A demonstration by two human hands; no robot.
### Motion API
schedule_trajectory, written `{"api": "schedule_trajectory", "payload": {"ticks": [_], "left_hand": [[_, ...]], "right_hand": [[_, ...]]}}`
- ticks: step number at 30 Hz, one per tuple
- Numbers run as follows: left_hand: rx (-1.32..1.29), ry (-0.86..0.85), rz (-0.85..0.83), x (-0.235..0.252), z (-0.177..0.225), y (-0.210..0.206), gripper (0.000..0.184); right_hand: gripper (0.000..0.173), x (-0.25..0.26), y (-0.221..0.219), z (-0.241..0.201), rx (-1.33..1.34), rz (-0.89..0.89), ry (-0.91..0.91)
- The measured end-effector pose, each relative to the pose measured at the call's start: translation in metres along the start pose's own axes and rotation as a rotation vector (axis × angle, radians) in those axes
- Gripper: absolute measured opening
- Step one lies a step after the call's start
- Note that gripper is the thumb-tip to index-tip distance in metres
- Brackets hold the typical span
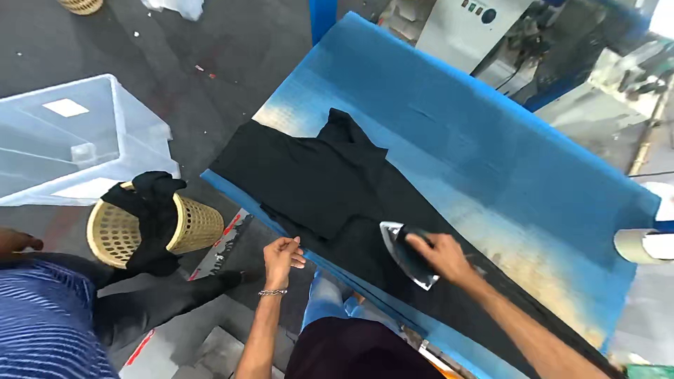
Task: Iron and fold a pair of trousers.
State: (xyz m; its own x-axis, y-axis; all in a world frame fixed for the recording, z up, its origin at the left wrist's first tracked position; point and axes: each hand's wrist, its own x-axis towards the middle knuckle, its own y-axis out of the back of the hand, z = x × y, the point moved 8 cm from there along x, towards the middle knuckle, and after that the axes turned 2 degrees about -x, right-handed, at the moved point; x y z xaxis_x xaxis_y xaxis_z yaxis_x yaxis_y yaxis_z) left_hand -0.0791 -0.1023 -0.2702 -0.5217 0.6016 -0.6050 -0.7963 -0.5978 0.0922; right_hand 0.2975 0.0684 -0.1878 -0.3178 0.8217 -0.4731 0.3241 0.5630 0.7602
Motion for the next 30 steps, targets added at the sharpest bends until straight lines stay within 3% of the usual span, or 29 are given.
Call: {"api": "schedule_trajectory", "payload": {"ticks": [2, 5, 11, 14, 16, 19, 25, 28, 30], "left_hand": [[0.007, 0.016, -0.010, 0.002, 0.000, 0.001, 0.022], [0.015, 0.041, -0.024, 0.005, -0.002, 0.001, 0.021], [-0.006, 0.013, -0.066, 0.003, -0.001, -0.003, 0.022], [0.004, 0.003, -0.049, 0.005, -0.002, -0.006, 0.020], [0.007, 0.013, -0.026, 0.003, -0.005, -0.003, 0.020], [-0.011, 0.014, -0.021, 0.008, -0.006, -0.002, 0.020], [-0.075, -0.044, -0.036, 0.013, -0.013, -0.003, 0.018], [-0.074, -0.052, -0.024, 0.014, -0.014, -0.006, 0.016], [-0.067, -0.058, -0.027, 0.012, -0.012, -0.008, 0.016]], "right_hand": [[0.075, 0.028, 0.028, 0.031, 0.182, 0.079, -0.134], [0.073, 0.040, 0.046, 0.051, 0.368, 0.130, -0.174], [0.067, -0.032, -0.012, 0.015, -0.008, -0.086, 0.089], [0.070, -0.053, -0.012, 0.028, 0.008, 0.003, -0.009], [0.074, -0.067, 0.004, 0.067, 0.170, 0.126, -0.203], [0.077, -0.103, 0.023, 0.166, 0.440, 0.301, -0.474], [0.059, -0.255, 0.045, 0.358, 0.920, 0.801, -0.774], [0.057, -0.293, 0.042, 0.390, 1.043, 0.894, -0.860], [0.059, -0.279, 0.039, 0.373, 1.021, 0.769, -0.795]]}}
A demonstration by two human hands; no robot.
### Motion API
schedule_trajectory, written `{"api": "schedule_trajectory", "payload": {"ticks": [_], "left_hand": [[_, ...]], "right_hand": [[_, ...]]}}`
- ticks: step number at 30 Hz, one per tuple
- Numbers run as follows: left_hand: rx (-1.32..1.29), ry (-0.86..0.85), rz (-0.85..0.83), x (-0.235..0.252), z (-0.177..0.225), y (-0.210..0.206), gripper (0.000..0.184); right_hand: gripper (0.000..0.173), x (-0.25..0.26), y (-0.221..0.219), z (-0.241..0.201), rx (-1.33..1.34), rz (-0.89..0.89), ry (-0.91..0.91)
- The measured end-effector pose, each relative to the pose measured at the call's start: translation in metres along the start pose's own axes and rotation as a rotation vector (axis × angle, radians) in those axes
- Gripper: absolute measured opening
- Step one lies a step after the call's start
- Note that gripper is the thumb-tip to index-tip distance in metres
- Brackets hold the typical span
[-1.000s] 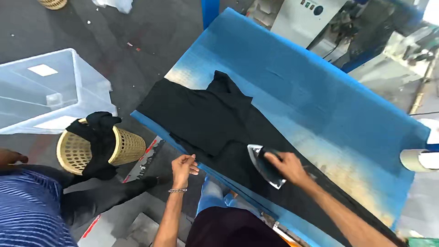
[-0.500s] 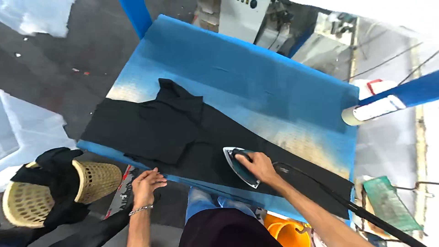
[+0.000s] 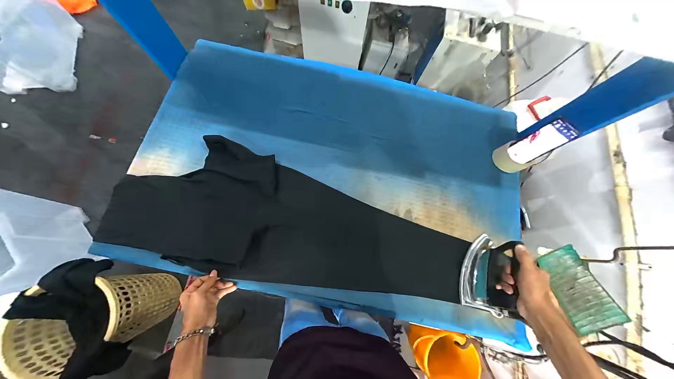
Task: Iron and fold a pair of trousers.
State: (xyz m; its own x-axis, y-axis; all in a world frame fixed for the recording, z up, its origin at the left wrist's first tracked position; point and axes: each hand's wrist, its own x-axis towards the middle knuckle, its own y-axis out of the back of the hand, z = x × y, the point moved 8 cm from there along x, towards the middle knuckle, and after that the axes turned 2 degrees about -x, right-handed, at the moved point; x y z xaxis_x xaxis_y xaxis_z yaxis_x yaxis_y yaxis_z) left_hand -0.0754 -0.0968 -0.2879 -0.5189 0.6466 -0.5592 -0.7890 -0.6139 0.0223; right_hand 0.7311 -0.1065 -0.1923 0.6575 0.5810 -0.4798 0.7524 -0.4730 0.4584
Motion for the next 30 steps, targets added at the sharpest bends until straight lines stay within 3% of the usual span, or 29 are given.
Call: {"api": "schedule_trajectory", "payload": {"ticks": [4, 6, 9, 13, 16, 18, 19, 22, 24, 27, 30], "left_hand": [[-0.007, -0.022, 0.006, -0.002, 0.002, 0.000, 0.018], [-0.032, -0.028, 0.012, -0.001, 0.001, 0.000, 0.018], [-0.021, -0.046, -0.031, -0.003, 0.003, 0.000, 0.019], [0.008, -0.047, -0.088, -0.004, 0.007, 0.000, 0.020], [-0.001, -0.031, -0.114, -0.002, 0.009, 0.002, 0.022], [-0.023, -0.005, -0.132, -0.001, 0.007, 0.004, 0.022], [-0.033, 0.007, -0.135, 0.000, 0.006, 0.006, 0.021], [-0.058, 0.039, -0.138, 0.003, 0.005, 0.006, 0.021], [-0.062, 0.062, -0.137, 0.003, 0.002, 0.009, 0.020], [-0.071, 0.068, -0.120, 0.006, 0.001, 0.008, 0.020], [-0.053, 0.052, -0.109, 0.006, 0.000, 0.008, 0.019]], "right_hand": [[0.061, -0.055, -0.128, -0.028, -0.340, -0.403, 0.170], [0.065, -0.085, -0.204, -0.051, -0.546, -0.513, 0.315], [0.073, -0.120, -0.308, -0.117, -0.806, -0.503, 0.599], [0.065, -0.113, -0.395, -0.187, -0.719, -0.499, 0.665], [0.067, -0.113, -0.405, -0.198, -0.799, -0.521, 0.717], [0.066, -0.124, -0.389, -0.188, -0.860, -0.511, 0.816], [0.065, -0.122, -0.377, -0.181, -0.841, -0.467, 0.791], [0.070, -0.093, -0.350, -0.158, -0.606, -0.304, 0.494], [0.069, -0.094, -0.342, -0.144, -0.506, -0.283, 0.395], [0.055, -0.145, -0.359, -0.129, -0.708, -0.613, 0.611], [0.063, -0.225, -0.381, -0.092, -0.998, -1.098, 0.821]]}}
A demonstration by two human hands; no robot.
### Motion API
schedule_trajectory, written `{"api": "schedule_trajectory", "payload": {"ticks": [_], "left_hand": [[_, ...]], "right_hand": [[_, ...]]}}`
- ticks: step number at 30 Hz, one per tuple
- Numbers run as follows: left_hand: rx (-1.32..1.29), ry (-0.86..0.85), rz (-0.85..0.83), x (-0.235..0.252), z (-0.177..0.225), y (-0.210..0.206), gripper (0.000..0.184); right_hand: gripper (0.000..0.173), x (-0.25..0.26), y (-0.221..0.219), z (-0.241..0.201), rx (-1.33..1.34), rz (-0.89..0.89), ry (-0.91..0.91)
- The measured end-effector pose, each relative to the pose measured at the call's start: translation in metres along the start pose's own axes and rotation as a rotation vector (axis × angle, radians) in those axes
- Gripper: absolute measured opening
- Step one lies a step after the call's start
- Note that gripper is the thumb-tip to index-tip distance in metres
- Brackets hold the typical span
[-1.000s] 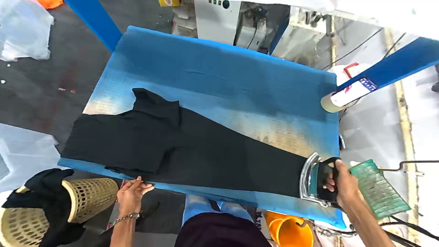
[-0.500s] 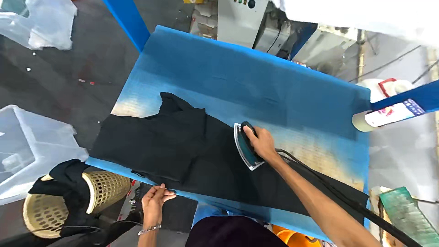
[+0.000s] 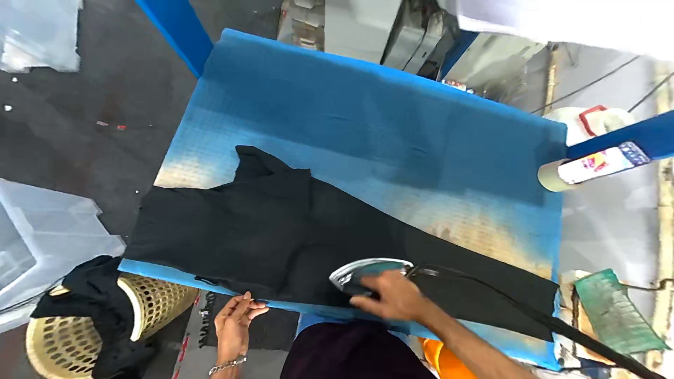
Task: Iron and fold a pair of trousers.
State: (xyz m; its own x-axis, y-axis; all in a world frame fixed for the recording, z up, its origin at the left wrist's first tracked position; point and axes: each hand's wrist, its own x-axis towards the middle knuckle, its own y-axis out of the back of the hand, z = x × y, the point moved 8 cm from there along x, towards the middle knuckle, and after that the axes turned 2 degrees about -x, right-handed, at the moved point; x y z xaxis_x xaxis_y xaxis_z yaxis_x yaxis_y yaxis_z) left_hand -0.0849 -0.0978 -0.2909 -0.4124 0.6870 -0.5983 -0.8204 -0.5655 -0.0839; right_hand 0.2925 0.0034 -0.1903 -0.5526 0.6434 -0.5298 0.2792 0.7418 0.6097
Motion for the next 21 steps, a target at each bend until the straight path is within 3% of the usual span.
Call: {"api": "schedule_trajectory", "payload": {"ticks": [3, 5, 9, 15, 21], "left_hand": [[0.050, -0.028, -0.010, -0.002, 0.002, -0.004, 0.018], [0.082, -0.035, 0.016, -0.004, 0.003, -0.008, 0.018], [0.129, -0.058, 0.068, -0.006, 0.004, -0.012, 0.019], [0.164, -0.108, 0.209, -0.012, -0.001, -0.018, 0.017], [0.244, -0.125, 0.273, -0.018, 0.001, -0.025, 0.020]], "right_hand": [[0.069, -0.020, -0.032, -0.021, -0.070, -0.216, 0.117], [0.070, -0.040, -0.032, -0.004, -0.053, -0.186, 0.097], [0.069, -0.111, -0.014, 0.080, 0.046, 0.068, -0.084], [0.056, -0.274, 0.002, 0.248, 0.373, 0.623, -0.528], [0.069, -0.415, 0.029, 0.365, 0.557, 0.959, -0.911]]}}
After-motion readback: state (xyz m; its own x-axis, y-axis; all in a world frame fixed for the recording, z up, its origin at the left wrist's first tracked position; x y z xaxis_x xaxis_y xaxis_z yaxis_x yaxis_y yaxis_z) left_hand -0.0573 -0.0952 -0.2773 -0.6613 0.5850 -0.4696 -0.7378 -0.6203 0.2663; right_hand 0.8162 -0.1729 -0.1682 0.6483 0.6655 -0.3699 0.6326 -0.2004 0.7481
